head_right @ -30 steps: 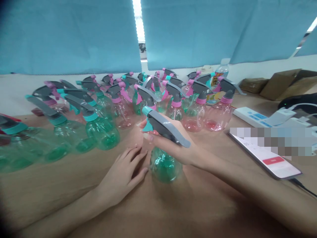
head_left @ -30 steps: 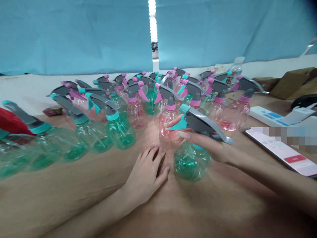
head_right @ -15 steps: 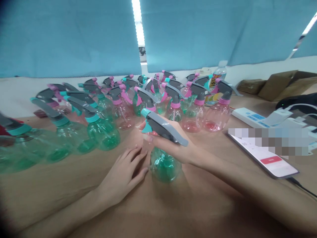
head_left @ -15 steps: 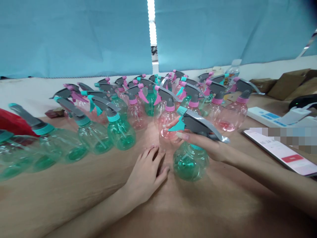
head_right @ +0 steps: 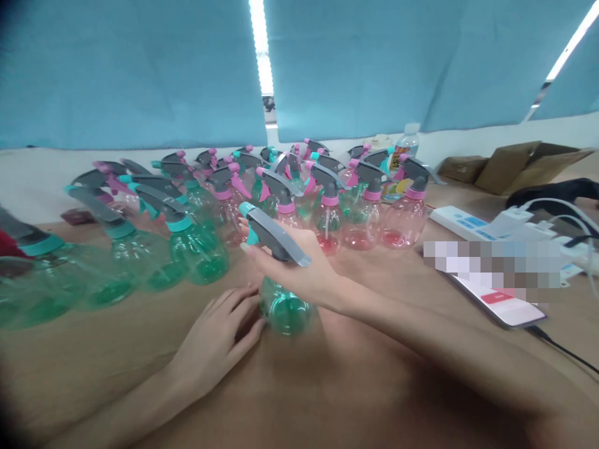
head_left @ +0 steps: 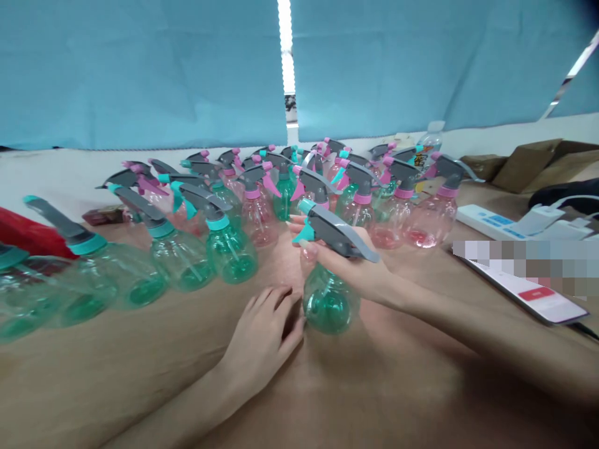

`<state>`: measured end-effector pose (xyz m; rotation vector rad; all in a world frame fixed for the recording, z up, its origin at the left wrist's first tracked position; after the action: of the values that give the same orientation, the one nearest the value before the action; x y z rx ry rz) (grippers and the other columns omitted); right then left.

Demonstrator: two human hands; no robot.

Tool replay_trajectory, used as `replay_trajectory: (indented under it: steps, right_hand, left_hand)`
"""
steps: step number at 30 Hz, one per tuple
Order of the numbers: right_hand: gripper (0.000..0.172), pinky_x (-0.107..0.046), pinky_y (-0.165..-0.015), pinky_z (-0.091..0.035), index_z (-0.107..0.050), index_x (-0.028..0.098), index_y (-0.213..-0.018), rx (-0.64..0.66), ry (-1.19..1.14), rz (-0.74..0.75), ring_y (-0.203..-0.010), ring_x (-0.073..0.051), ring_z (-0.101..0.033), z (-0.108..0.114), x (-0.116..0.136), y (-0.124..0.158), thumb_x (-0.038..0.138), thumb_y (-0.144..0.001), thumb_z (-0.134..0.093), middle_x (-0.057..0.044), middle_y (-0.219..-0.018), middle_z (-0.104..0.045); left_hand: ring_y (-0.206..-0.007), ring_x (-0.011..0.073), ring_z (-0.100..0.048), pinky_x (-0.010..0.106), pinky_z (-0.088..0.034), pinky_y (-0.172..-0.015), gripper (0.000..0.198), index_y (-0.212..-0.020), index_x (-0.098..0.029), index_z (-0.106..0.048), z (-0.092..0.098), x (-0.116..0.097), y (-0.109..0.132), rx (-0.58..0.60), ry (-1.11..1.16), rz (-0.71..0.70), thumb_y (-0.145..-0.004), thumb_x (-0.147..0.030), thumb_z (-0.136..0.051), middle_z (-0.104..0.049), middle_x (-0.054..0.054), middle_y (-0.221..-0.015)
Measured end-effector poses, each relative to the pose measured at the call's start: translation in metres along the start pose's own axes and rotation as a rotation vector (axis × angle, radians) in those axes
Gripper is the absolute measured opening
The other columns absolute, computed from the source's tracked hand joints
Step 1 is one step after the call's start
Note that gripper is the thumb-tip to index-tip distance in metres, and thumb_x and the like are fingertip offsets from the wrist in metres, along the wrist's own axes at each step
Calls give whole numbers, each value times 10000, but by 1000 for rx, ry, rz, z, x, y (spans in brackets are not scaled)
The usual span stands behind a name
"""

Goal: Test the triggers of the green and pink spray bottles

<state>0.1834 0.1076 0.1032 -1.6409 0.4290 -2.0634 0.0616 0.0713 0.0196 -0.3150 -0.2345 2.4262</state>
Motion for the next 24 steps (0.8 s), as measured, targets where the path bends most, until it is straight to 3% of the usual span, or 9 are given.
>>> replay_trajectory:
  steps: [8, 16, 24]
  right_hand:
    - [286, -239, -507, -306, -424, 210, -639, -60, 23, 93, -538, -81, -337, -38, -1, -37, 356, -817, -593, 70, -579, -416]
    - [241, -252, -563, -324, -522, 209, -695, -161, 25, 64, -592, -100, -368, -44, -19, -64, 397, -811, -617, 51, -623, -434]
    - [323, -261, -558, -288, -538, 212, -676, -204, 4, 54, -592, -102, -324, -43, -29, -80, 498, -782, -644, 51, -631, -375]
  left_hand:
    - [-1038, 269, -574, 431, -452, -891, 191, -1077, -200, -568, 26, 28, 31, -155, 66, 89, -922, -225, -459, -621, 79, -1114]
    - [-992, 260, -572, 430, -451, -845, 186, -1073, -189, -564, 24, 20, 30, -152, 88, 40, -906, -179, -485, -609, 77, -1076]
    - [-1022, 256, -564, 428, -440, -869, 199, -1081, -190, -562, 20, 18, 31, -115, 110, 17, -897, -142, -500, -594, 75, -1099]
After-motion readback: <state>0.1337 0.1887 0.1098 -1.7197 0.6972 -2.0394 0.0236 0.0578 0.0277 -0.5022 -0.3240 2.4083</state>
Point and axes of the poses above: each hand's wrist, its own y-axis away from the middle knuckle, its own z-axis out of the back of the hand, x = y × z, the point moved 9 cm from there along -y, towards the middle knuckle
